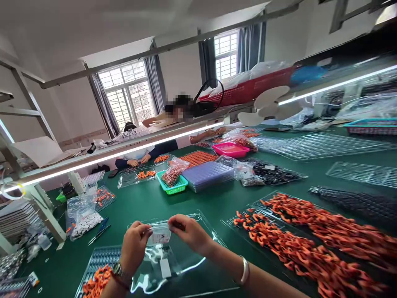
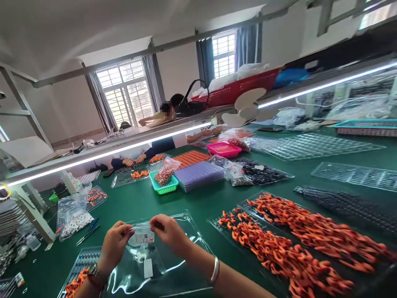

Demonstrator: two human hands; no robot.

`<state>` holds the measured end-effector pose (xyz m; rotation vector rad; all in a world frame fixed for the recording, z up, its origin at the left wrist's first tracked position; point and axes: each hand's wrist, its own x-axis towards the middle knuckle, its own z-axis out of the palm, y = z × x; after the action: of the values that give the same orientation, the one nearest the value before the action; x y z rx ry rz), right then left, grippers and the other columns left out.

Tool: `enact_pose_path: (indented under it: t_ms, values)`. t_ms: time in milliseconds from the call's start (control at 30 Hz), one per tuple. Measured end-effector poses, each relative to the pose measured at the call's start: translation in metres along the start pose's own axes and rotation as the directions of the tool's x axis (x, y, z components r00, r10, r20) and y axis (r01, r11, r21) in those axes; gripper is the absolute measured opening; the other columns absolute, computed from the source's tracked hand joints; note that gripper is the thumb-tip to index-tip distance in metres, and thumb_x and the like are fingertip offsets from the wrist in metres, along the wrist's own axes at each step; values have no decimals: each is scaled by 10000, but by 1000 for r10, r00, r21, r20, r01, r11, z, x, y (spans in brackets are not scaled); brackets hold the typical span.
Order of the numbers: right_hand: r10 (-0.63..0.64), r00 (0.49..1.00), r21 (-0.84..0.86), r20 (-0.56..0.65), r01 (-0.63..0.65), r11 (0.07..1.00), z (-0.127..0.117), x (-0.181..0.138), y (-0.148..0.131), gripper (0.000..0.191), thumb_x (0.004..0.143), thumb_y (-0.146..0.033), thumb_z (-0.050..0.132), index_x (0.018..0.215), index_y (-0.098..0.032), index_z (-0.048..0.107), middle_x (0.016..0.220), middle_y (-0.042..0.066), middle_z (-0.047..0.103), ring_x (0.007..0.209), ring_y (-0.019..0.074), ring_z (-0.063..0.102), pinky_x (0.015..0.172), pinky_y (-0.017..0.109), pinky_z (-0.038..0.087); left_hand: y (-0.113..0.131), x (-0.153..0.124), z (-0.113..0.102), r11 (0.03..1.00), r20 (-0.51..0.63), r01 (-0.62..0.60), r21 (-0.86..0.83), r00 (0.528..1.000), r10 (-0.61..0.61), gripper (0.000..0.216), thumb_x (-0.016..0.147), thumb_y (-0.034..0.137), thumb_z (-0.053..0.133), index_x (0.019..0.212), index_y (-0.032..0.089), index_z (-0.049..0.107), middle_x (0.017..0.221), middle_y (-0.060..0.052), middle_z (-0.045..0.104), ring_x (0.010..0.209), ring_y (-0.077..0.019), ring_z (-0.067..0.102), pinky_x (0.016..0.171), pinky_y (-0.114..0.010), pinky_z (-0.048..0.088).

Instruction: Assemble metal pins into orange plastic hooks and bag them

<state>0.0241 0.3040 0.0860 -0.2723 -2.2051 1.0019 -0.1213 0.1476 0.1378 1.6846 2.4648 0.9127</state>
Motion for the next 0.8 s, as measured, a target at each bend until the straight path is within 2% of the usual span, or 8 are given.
enact_pose_path:
  t_ms: [67, 133, 233, 333, 433, 600, 800]
  values:
    - [-6, 999, 36, -41, 8, 999, -7, 1, 0, 139, 964, -244, 611, 870, -145, 637, 809, -9, 661, 747, 149, 657, 701, 313, 558, 8, 4, -6, 1000, 16, -14, -3, 1000, 14, 238, 901, 282, 533, 903, 189, 752, 845, -60, 656, 755, -210, 627, 716, -328, 482]
    - [-21, 997, 56, -73, 26, 998, -13, -1, -4, 155, 959, -248, 610, 840, -150, 632, 794, -12, 645, 737, 149, 639, 696, 312, 541, 20, 4, -10, 999, -3, -27, 29, 1000, 27, 197, 854, 273, 611, 975, 197, 746, 907, -68, 670, 847, -239, 628, 788, -362, 478]
    - [-60, 992, 63, -110, 67, 996, -21, -7, -13, 146, 939, -184, 588, 799, -158, 616, 802, -6, 613, 769, 162, 608, 726, 327, 510, 47, 3, -10, 987, -19, -71, 142, 997, 74, 249, 812, 268, 694, 1053, 212, 725, 1008, -72, 682, 984, -278, 599, 899, -433, 426]
    - [-91, 987, 75, -134, 102, 992, -30, -13, -22, 162, 903, -104, 527, 781, -178, 604, 807, 13, 602, 786, 175, 591, 745, 324, 485, 80, 4, -5, 959, 64, -148, 243, 989, 137, 127, 880, 245, 621, 920, 219, 739, 935, -45, 703, 929, -260, 610, 853, -438, 411]
    - [-77, 982, 103, -171, 96, 990, -42, -20, -25, 141, 849, -77, 522, 839, -196, 598, 829, 29, 621, 781, 181, 590, 746, 315, 474, 106, 9, 2, 932, 85, -190, 307, 981, 172, 173, 897, 179, 565, 845, 200, 728, 877, -39, 707, 888, -247, 616, 822, -424, 404]
    - [-33, 977, 172, -213, 71, 983, -72, -36, -23, 138, 784, -100, 592, 866, -210, 577, 793, -1, 648, 739, 171, 604, 718, 287, 471, 131, 19, 14, 935, 137, -263, 239, 962, 236, 139, 867, 180, 601, 801, 207, 721, 848, -30, 705, 858, -228, 619, 818, -405, 407]
    - [0, 978, 272, -208, 57, 961, -104, -60, -14, 168, 736, -109, 657, 828, -214, 563, 759, -26, 656, 705, 154, 605, 678, 259, 466, 148, 27, 38, 899, 180, -422, 120, 899, 399, 175, 809, 100, 630, 686, 208, 692, 759, 7, 693, 781, -174, 620, 782, -343, 405]
